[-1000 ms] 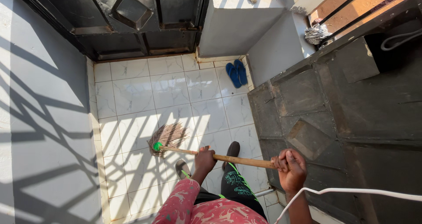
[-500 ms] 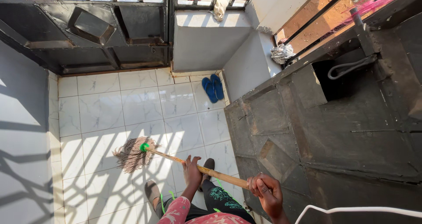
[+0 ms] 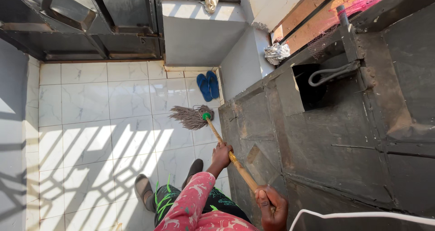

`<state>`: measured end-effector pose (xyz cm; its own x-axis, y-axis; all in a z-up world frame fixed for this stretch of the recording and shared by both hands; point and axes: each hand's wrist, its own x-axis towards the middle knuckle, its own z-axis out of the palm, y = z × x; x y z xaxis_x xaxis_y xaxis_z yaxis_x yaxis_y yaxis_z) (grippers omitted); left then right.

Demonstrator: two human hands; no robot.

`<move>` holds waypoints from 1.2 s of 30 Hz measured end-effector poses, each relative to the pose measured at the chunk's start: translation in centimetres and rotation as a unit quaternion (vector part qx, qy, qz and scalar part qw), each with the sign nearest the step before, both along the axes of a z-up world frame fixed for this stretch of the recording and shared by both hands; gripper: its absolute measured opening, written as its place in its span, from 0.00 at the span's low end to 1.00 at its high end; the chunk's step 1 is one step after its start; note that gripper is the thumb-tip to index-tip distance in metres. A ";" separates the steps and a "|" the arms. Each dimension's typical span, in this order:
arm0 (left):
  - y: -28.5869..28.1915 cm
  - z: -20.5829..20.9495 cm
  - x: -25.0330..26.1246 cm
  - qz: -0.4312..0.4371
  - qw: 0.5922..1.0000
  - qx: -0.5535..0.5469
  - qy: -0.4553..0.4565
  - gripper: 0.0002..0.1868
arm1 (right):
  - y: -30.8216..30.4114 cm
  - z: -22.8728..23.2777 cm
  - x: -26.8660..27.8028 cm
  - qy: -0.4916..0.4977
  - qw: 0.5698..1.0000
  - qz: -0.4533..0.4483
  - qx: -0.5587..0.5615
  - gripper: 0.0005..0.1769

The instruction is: The person cleans a tiled entryway by pushing and pulling a mop across the surface, moving the mop around the door frame and threshold.

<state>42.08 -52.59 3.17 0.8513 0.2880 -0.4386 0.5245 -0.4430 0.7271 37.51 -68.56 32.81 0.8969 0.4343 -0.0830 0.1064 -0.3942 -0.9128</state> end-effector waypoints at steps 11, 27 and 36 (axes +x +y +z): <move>-4.5 -1.9 -3.3 -0.152 0.985 -0.015 -0.083 0.12 | -0.2 4.3 -0.7 0.026 0.999 -0.032 0.002 0.17; 0.8 -1.6 -0.7 -0.018 0.995 -0.010 -0.102 0.07 | 2.1 -1.6 -3.4 -0.102 0.990 0.080 0.063 0.14; 1.0 -2.4 -2.2 -0.114 0.986 0.053 -0.107 0.10 | -1.9 -4.4 -5.7 0.001 0.996 -0.085 0.008 0.19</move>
